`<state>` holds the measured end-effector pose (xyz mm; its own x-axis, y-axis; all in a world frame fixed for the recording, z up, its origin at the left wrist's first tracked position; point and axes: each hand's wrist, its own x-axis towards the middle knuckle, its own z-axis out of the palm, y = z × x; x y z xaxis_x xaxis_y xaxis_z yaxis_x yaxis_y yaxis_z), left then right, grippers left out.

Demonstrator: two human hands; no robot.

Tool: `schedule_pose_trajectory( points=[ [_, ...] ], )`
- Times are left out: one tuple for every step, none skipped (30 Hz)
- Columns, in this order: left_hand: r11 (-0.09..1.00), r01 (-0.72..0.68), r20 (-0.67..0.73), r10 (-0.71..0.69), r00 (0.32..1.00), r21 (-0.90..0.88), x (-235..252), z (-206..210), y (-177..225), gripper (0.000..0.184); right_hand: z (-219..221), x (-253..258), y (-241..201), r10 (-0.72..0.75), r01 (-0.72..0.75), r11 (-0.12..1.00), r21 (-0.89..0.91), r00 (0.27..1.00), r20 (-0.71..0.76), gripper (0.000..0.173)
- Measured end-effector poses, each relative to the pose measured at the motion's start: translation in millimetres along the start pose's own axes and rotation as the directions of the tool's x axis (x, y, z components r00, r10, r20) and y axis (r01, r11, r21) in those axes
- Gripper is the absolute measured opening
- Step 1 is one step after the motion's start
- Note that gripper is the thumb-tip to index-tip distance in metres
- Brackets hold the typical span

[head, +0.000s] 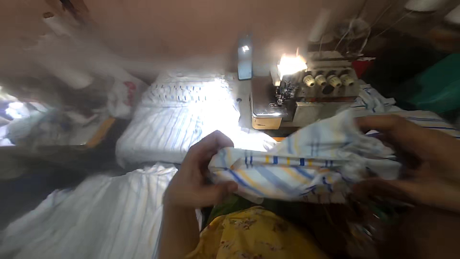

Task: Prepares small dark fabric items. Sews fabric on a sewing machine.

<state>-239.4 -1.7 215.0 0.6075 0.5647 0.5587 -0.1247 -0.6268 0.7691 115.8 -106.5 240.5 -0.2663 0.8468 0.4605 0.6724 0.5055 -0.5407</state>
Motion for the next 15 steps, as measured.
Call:
schedule_pose_trajectory(
  points=[
    [0.977, -0.025, -0.032, 0.033, 0.999, 0.212, -5.8, -9.5, 7.1, 0.030, -4.6, 1.6, -6.2, -0.055, 0.058, 0.993, -0.106, 0.998, 0.026, 0.074],
    [0.903, -0.004, -0.124, 0.063, 0.990, 0.429, -9.7, -18.0, 9.4, 0.034, -7.7, 2.4, -14.6, -0.088, 0.095, 0.976, -0.195, 0.995, 0.041, 0.067],
    [0.800, 0.044, -0.224, 0.114, 0.968, 0.598, -11.6, -28.3, 7.7, 0.036, -7.7, 3.2, -25.3, -0.107, 0.115, 0.957, -0.267, 0.993, 0.044, 0.058],
    [0.713, 0.108, -0.323, 0.173, 0.930, 0.693, -13.1, -39.8, 4.0, 0.037, -2.8, 5.5, -37.1, -0.139, 0.140, 0.933, -0.333, 0.990, 0.025, 0.045],
    [0.675, 0.170, -0.441, 0.251, 0.862, 0.718, -14.4, -49.7, -1.1, 0.032, 6.5, 9.3, -48.7, -0.174, 0.159, 0.909, -0.385, 0.985, -0.005, 0.032],
    [0.694, 0.205, -0.562, 0.335, 0.756, 0.690, -16.1, -58.1, -6.6, 0.021, 20.0, 14.7, -59.1, -0.206, 0.165, 0.883, -0.440, 0.977, -0.047, 0.025],
    [0.765, 0.209, -0.681, 0.371, 0.631, 0.609, -18.2, -62.8, -8.9, 0.007, 33.0, 20.7, -67.3, -0.237, 0.180, 0.868, -0.463, 0.969, -0.068, 0.020],
    [0.861, 0.190, -0.807, 0.336, 0.486, 0.472, -18.4, -61.6, -8.3, 0.011, 45.0, 25.6, -71.8, -0.254, 0.192, 0.875, -0.443, 0.963, -0.085, 0.018],
    [0.943, 0.134, -0.911, 0.249, 0.330, 0.306, -17.3, -55.2, -4.9, 0.019, 54.3, 30.0, -73.8, -0.271, 0.217, 0.893, -0.396, 0.959, -0.086, 0.017],
    [0.978, 0.062, -0.962, 0.181, 0.204, 0.197, -17.8, -47.3, -1.6, 0.024, 61.5, 34.0, -73.6, -0.284, 0.249, 0.918, -0.308, 0.956, -0.074, 0.015],
    [0.985, 0.023, -0.977, 0.168, 0.128, 0.173, -23.9, -40.1, -2.5, 0.029, 69.0, 38.0, -70.9, -0.307, 0.289, 0.937, -0.198, 0.949, -0.066, 0.016],
    [0.976, 0.003, -0.970, 0.218, 0.105, 0.220, -37.0, -34.9, -10.7, 0.039, 78.3, 41.3, -65.8, -0.329, 0.322, 0.942, -0.096, 0.942, -0.072, 0.019],
    [0.958, -0.045, -0.953, 0.287, 0.098, 0.283, -56.1, -36.0, -27.3, 0.045, 89.3, 43.5, -59.3, -0.343, 0.343, 0.939, -0.017, 0.935, -0.091, 0.024],
    [0.954, -0.138, -0.959, 0.278, 0.062, 0.268, -73.3, -37.7, -42.2, 0.046, 101.5, 44.6, -51.2, -0.353, 0.359, 0.933, 0.035, 0.928, -0.117, 0.029],
    [0.928, -0.310, -0.978, 0.198, -0.062, 0.207, -84.4, -39.8, -53.5, 0.046, 112.8, 45.0, -44.2, -0.347, 0.364, 0.925, 0.105, 0.926, -0.149, 0.031]
  ],
)
